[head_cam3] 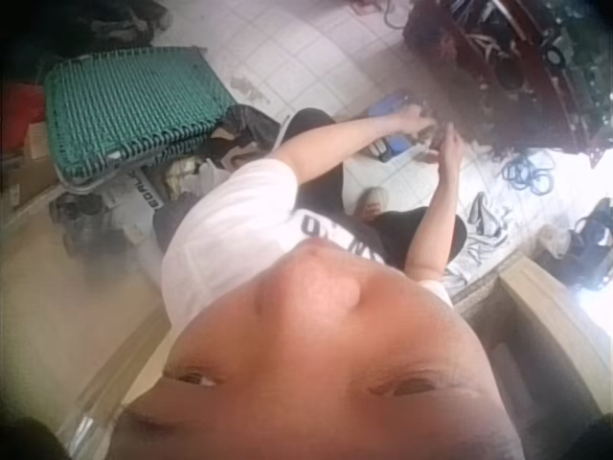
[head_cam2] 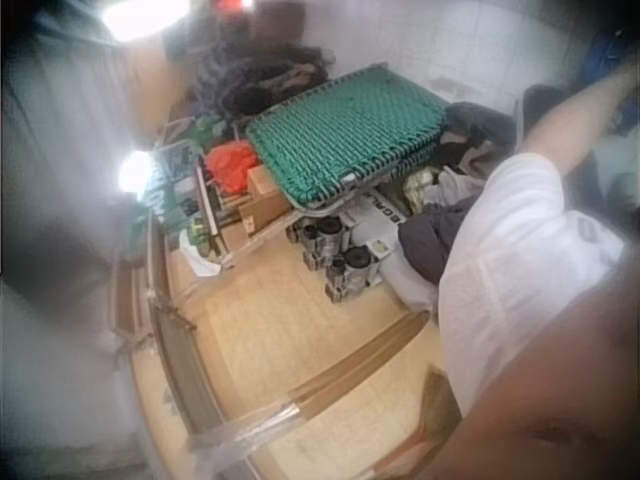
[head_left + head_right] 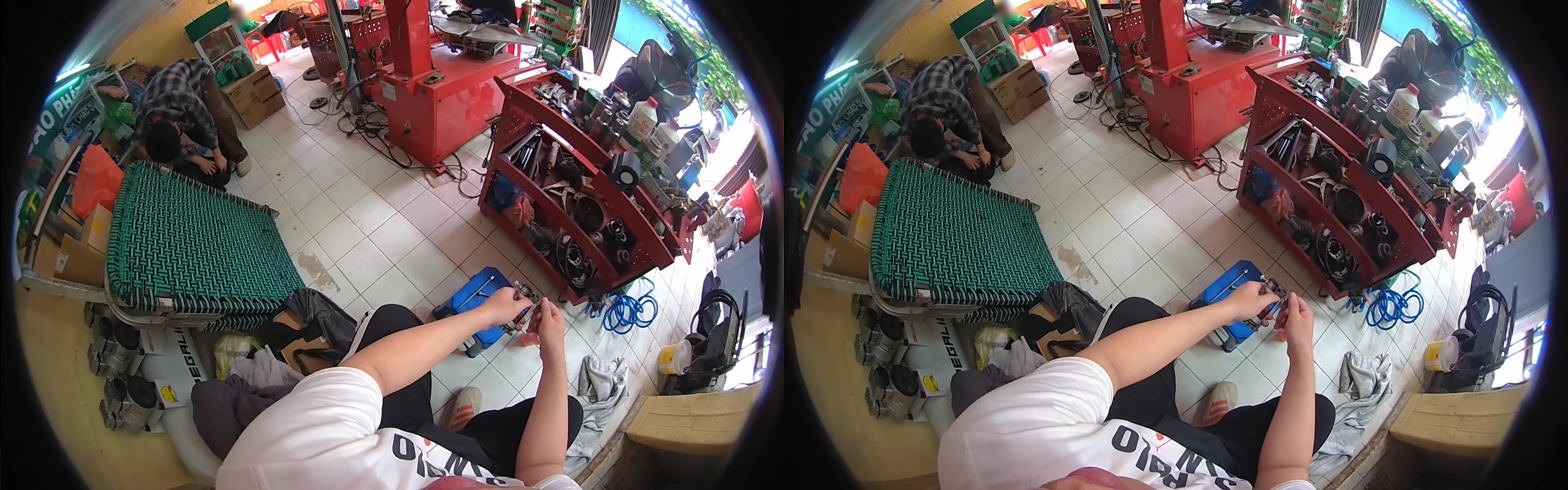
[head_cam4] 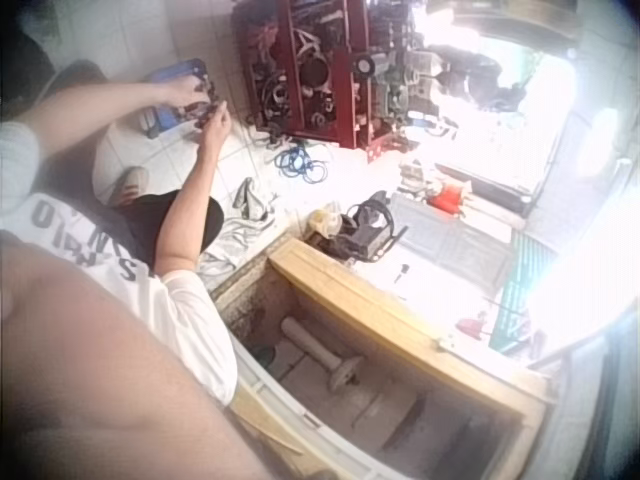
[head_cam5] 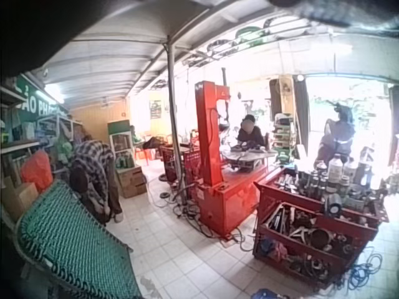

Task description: The person sits on the floor and uses a small tool to manipulate a cylindrical mechanical component held in their hands. They repeatedly adjust and inspect the part while seated in a workshop environment.

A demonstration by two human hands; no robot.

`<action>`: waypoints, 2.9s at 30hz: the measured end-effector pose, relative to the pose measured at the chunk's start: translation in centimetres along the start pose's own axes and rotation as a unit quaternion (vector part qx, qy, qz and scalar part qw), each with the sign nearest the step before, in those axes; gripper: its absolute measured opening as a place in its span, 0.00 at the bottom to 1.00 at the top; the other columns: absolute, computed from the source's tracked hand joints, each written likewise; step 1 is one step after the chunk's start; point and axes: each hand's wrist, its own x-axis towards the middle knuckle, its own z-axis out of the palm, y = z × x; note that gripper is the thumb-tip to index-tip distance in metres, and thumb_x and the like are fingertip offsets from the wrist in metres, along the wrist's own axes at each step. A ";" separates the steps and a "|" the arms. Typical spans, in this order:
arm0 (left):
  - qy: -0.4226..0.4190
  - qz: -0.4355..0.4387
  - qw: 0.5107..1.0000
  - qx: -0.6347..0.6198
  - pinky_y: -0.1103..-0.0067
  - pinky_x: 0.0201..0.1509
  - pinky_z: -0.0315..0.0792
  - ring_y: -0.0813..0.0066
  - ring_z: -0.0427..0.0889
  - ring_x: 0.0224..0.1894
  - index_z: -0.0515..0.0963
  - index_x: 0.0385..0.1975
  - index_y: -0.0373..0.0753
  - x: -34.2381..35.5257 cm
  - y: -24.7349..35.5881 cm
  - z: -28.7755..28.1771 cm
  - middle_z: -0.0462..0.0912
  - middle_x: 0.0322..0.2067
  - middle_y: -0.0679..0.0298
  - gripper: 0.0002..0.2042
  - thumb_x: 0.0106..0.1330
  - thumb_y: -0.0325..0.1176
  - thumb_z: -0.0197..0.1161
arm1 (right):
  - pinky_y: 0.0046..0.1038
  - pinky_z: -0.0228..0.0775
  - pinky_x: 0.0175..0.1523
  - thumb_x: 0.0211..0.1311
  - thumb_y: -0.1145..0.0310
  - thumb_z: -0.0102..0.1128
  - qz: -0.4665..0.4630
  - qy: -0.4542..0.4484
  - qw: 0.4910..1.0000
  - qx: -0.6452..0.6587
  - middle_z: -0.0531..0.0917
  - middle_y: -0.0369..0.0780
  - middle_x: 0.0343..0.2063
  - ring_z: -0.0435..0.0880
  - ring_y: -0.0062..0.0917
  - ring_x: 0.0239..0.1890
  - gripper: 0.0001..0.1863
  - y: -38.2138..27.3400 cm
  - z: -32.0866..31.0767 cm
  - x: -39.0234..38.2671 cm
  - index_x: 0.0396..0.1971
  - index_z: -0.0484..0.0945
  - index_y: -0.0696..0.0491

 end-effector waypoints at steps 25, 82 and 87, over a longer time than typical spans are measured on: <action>0.027 0.046 0.993 0.109 0.75 0.28 0.78 0.75 0.83 0.23 0.76 0.35 0.32 0.7 -0.4 -0.4 0.83 0.23 0.61 0.12 0.72 0.37 0.62 | 0.22 0.67 0.22 0.79 0.58 0.48 -0.002 0.011 1.000 0.029 0.72 0.31 0.17 0.73 0.17 0.18 0.16 -1.2 0.5 -0.8 0.33 0.74 0.54; 0.004 0.042 0.993 0.115 0.75 0.27 0.79 0.75 0.82 0.24 0.76 0.36 0.32 1.0 -0.9 -0.5 0.83 0.26 0.61 0.13 0.73 0.38 0.62 | 0.21 0.66 0.21 0.78 0.53 0.48 -0.013 0.010 1.000 0.024 0.79 0.35 0.24 0.74 0.17 0.17 0.19 -0.8 0.9 -0.6 0.33 0.75 0.52; 0.009 0.046 0.993 0.107 0.75 0.27 0.78 0.75 0.82 0.24 0.76 0.36 0.32 1.6 -1.8 -0.8 0.82 0.25 0.61 0.12 0.72 0.37 0.62 | 0.21 0.67 0.22 0.78 0.56 0.49 0.012 0.029 0.999 0.037 0.76 0.34 0.21 0.74 0.17 0.17 0.17 -0.6 0.8 -0.5 0.31 0.73 0.51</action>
